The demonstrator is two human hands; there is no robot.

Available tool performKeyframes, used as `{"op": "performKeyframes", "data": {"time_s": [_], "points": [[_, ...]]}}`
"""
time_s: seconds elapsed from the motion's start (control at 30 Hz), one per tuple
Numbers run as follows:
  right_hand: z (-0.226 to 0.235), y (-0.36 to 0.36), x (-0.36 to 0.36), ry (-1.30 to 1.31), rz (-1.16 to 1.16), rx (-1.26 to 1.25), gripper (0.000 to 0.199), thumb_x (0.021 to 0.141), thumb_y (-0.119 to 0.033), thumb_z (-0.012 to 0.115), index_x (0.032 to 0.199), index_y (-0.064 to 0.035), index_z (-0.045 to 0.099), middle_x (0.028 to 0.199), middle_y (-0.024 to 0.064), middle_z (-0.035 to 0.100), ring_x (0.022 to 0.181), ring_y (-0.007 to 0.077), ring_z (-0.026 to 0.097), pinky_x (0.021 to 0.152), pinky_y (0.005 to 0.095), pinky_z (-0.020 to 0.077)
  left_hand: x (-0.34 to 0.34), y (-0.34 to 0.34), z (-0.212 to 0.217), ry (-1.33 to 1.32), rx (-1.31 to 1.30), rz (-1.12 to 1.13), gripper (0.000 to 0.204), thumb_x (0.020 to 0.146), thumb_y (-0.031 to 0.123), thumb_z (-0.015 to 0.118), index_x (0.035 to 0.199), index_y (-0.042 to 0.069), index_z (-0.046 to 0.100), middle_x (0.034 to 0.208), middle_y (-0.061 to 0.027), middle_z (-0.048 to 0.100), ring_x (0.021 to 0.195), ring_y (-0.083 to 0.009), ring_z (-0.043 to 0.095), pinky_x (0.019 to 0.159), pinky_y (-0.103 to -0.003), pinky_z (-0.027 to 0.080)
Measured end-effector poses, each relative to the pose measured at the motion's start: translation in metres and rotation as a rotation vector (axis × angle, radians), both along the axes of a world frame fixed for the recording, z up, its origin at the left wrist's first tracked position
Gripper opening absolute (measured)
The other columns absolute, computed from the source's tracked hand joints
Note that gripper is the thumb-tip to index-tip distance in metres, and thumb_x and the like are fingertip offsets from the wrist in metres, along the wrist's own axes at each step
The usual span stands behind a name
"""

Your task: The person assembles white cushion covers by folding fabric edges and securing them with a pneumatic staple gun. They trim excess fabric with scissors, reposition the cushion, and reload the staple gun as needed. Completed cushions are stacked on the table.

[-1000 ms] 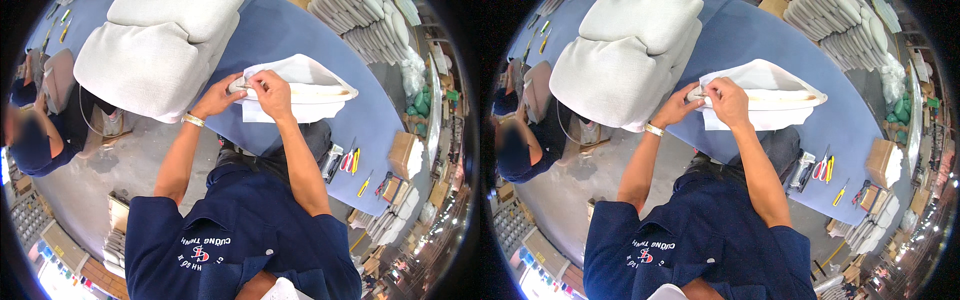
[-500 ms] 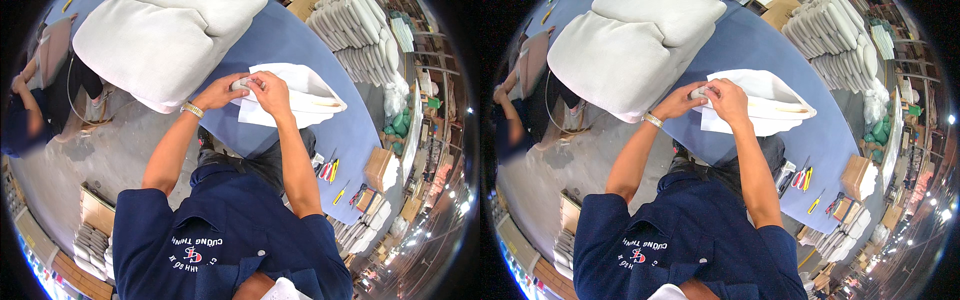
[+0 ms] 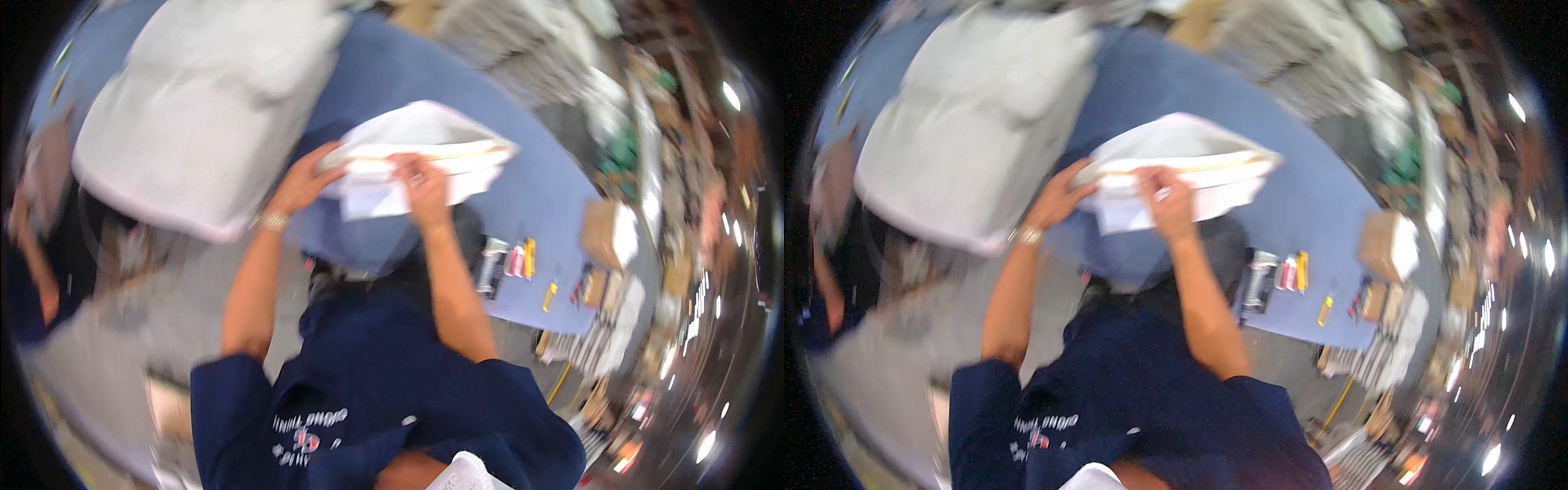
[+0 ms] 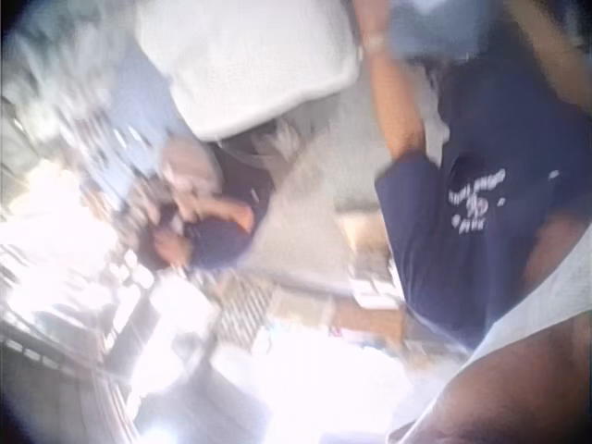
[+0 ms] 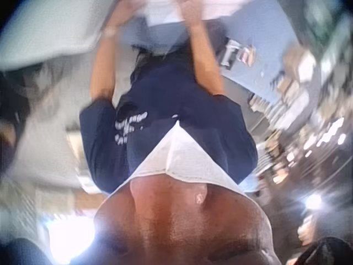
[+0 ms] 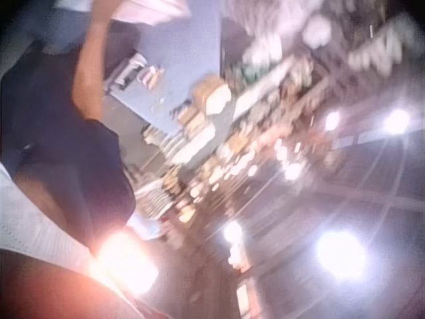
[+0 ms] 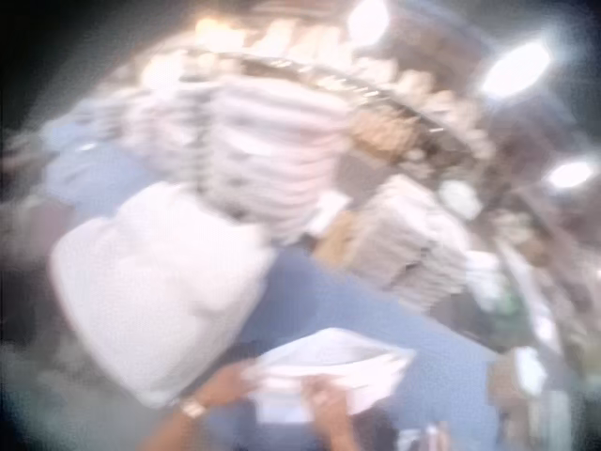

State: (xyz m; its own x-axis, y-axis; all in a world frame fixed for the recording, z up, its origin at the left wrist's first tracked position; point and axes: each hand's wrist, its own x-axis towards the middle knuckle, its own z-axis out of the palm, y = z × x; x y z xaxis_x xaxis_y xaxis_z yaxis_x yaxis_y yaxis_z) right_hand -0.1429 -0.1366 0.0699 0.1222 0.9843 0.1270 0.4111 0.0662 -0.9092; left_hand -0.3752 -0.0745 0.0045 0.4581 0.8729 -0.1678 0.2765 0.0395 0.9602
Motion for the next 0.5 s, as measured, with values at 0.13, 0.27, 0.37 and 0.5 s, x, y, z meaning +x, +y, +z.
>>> {"op": "performKeyframes", "data": {"time_s": [0.13, 0.27, 0.37, 0.5], "points": [[-0.045, -0.046, 0.025, 0.113, -0.135, -0.343, 0.024, 0.103, -0.028, 0.065, 0.102, -0.0049, 0.072, 0.079, 0.002, 0.067, 0.078, 0.0098, 0.061, 0.074, 0.0271, 0.0503, 0.004, 0.007, -0.004, -0.004, 0.062, 0.098, 0.06, 0.095, 0.022, 0.074, 0.143, -0.009, 0.052, 0.138, -0.0233, 0.063, 0.125, -0.0267, 0.062, 0.108, -0.038, 0.048], [-0.079, -0.084, 0.029, 0.746, -0.379, -0.522, 0.042, 0.105, -0.039, 0.061, 0.13, -0.0064, 0.06, 0.119, 0.0079, 0.064, 0.095, 0.015, 0.064, 0.081, 0.0301, 0.0529, 0.026, 0.003, 0.04, 0.082, 0.229, 0.065, 0.045, 0.097, 0.03, 0.072, 0.123, -0.007, 0.065, 0.11, -0.0264, 0.072, 0.101, -0.0303, 0.071, 0.089, -0.04, 0.053], [-0.094, -0.089, 0.049, 0.919, -0.508, -0.455, 0.051, 0.103, -0.043, 0.063, 0.139, -0.0063, 0.057, 0.136, 0.0148, 0.057, 0.11, 0.0211, 0.063, 0.091, 0.0346, 0.0524, 0.052, -0.008, 0.062, 0.122, 0.278, 0.104, 0.048, 0.099, 0.038, 0.069, 0.116, -0.007, 0.067, 0.095, -0.0273, 0.072, 0.088, -0.0356, 0.071, 0.079, -0.042, 0.053], [-0.107, -0.087, 0.069, 0.487, -0.656, -0.218, 0.062, 0.101, -0.044, 0.065, 0.145, -0.0017, 0.052, 0.143, 0.0215, 0.053, 0.118, 0.0272, 0.063, 0.099, 0.0383, 0.0511, 0.063, -0.007, 0.065, 0.093, 0.263, 0.107, 0.053, 0.1, 0.042, 0.067, 0.113, -0.009, 0.066, 0.086, -0.0264, 0.07, 0.078, -0.0316, 0.068, 0.075, -0.044, 0.051]]}}
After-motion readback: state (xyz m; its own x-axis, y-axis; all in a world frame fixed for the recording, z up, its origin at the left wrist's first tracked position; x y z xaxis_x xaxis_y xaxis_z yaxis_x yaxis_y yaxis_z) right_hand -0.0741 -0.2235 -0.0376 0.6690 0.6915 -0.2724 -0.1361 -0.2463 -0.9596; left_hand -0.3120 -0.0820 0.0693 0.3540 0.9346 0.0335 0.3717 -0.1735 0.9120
